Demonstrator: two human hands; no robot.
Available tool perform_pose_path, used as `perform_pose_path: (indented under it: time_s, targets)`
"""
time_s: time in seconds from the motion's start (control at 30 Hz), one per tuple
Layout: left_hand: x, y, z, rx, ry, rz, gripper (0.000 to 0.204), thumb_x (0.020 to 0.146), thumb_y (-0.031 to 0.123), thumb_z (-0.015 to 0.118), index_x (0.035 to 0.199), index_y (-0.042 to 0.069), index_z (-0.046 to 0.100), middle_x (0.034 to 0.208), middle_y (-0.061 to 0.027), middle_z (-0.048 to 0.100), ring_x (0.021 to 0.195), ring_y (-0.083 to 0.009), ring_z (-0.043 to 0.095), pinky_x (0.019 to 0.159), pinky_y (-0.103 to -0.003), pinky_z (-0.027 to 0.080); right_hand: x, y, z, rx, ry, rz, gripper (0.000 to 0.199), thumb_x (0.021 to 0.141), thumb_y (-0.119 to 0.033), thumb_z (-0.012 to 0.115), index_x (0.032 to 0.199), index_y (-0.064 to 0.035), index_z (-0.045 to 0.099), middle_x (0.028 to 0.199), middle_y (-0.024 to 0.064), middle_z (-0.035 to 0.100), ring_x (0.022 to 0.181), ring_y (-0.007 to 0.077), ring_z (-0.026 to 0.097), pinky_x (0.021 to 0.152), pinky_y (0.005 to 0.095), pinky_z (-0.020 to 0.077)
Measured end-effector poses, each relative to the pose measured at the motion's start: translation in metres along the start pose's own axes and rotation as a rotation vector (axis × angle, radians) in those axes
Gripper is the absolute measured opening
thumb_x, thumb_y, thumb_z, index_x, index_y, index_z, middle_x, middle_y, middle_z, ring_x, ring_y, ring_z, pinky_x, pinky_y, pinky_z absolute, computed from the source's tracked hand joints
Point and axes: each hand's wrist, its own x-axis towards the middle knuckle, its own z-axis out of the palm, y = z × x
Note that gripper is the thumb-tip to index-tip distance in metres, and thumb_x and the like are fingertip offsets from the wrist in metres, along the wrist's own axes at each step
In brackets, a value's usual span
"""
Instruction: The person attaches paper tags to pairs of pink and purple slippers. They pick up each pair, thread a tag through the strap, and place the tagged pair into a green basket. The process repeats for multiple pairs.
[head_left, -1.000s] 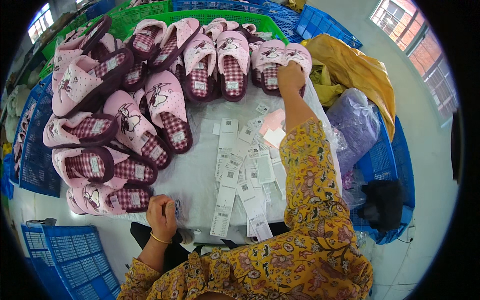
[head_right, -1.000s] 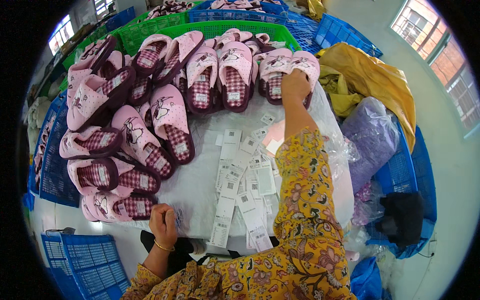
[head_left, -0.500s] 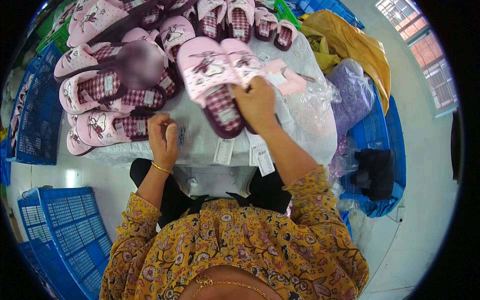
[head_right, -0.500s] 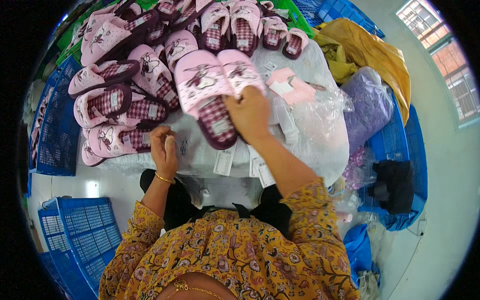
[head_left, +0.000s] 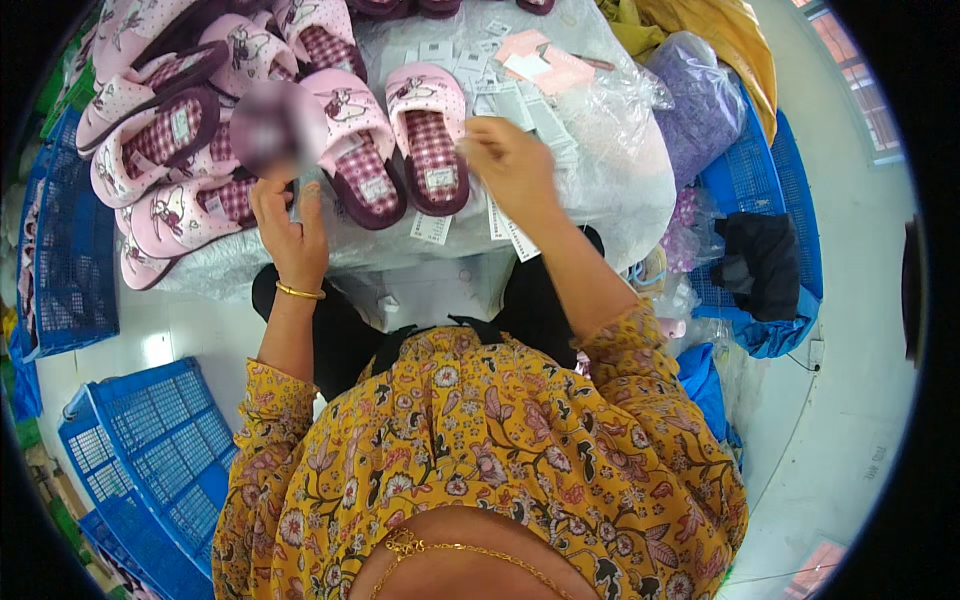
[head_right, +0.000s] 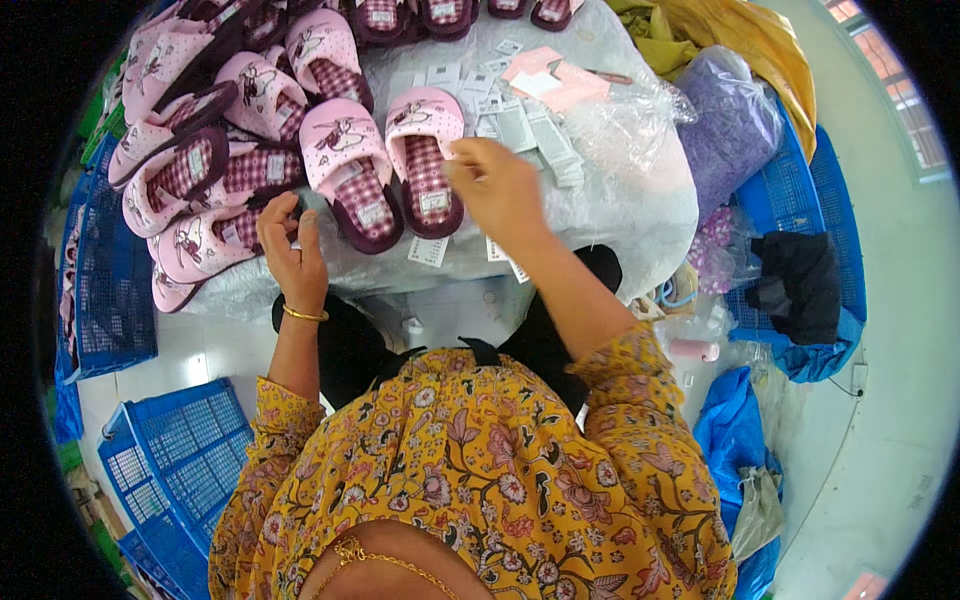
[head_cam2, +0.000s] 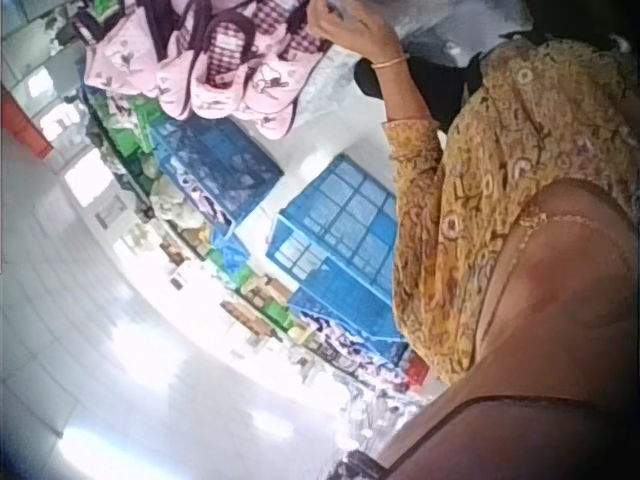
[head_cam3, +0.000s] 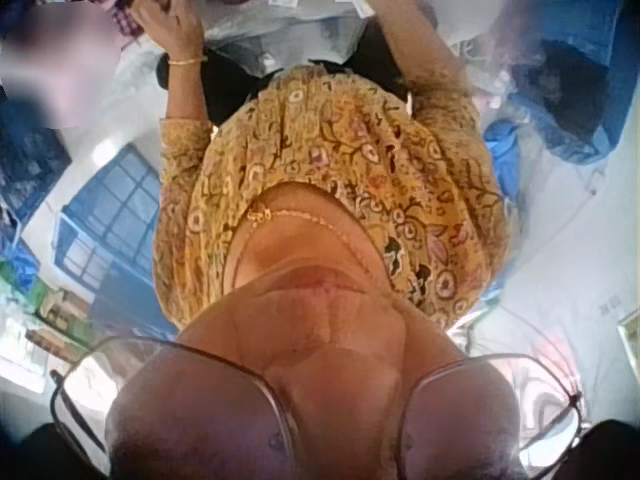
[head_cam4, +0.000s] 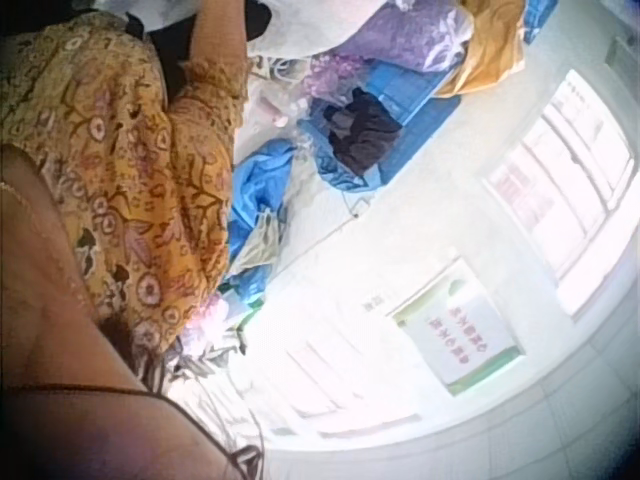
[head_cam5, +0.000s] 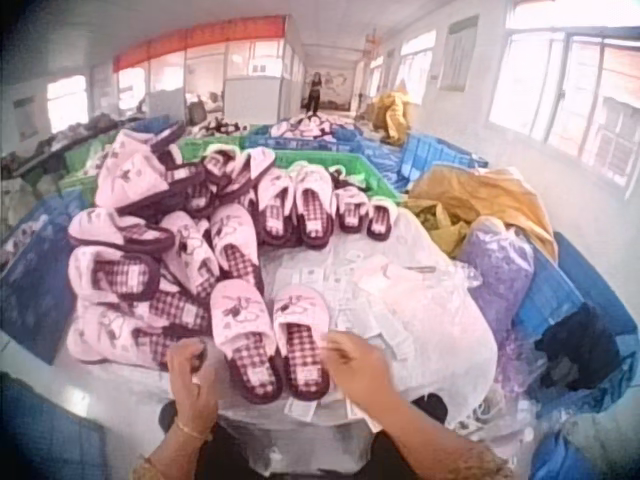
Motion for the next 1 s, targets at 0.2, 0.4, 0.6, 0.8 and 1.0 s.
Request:
perform_pose_path:
  time_s: [0.2,0.4,0.6,0.8,1.0]
  targets:
    - [-0.024,0.044,0.004,-0.072,-0.205,0.166,0.031,0.083,0.014,0.074,0.109,0.003,0.061,0.117,-0.0157,0.06,0.109,-0.0334,0.056,0.097,-0.043,0.042,-0.073,0.002,-0.073,-0.332,0.016,0.045,0.033,0.08,-0.019,0.08,0.106,-0.0042,0.068,0.095,0.0117,0.068,0.077,0.0203,0.066,0.068,0.0311,0.0531]
    - [-0.042,0.086,0.02,-0.052,-0.329,0.361,0.038,0.076,0.021,0.08,0.107,0.008,0.062,0.117,-0.0093,0.06,0.109,-0.0299,0.056,0.094,-0.042,0.038,-0.117,0.02,-0.086,-0.445,0.006,-0.036,0.063,0.066,-0.028,0.086,0.12,-0.0076,0.063,0.12,0.0153,0.06,0.114,0.0338,0.054,0.095,0.0405,0.0454]
    - [-0.043,0.107,0.043,-0.092,-0.358,0.418,0.039,0.074,0.021,0.081,0.106,0.011,0.062,0.117,-0.0071,0.06,0.11,-0.0285,0.055,0.095,-0.042,0.035,-0.12,0.049,-0.073,-0.571,-0.049,-0.259,0.081,0.06,-0.036,0.087,0.132,-0.0138,0.057,0.137,0.0104,0.047,0.123,0.032,0.048,0.1,0.0459,0.0381]
    - [-0.038,0.119,0.054,-0.055,-0.376,0.417,0.037,0.076,0.018,0.079,0.108,0.01,0.062,0.12,-0.0068,0.06,0.112,-0.028,0.054,0.096,-0.043,0.035,-0.08,0.057,-0.04,-0.546,0.123,-0.414,0.079,0.06,-0.042,0.085,0.129,-0.0145,0.059,0.136,0.0066,0.05,0.125,0.0306,0.045,0.1,0.0436,0.0361]
    - [-0.024,0.126,0.06,-0.049,-0.396,0.426,0.037,0.076,0.015,0.078,0.109,0.009,0.062,0.12,-0.0086,0.059,0.112,-0.0289,0.055,0.096,-0.043,0.035,-0.08,0.043,-0.056,-0.408,0.087,-0.401,0.081,0.06,-0.041,0.087,0.129,-0.0116,0.058,0.131,0.0084,0.053,0.121,0.0298,0.048,0.1,0.0428,0.0368]
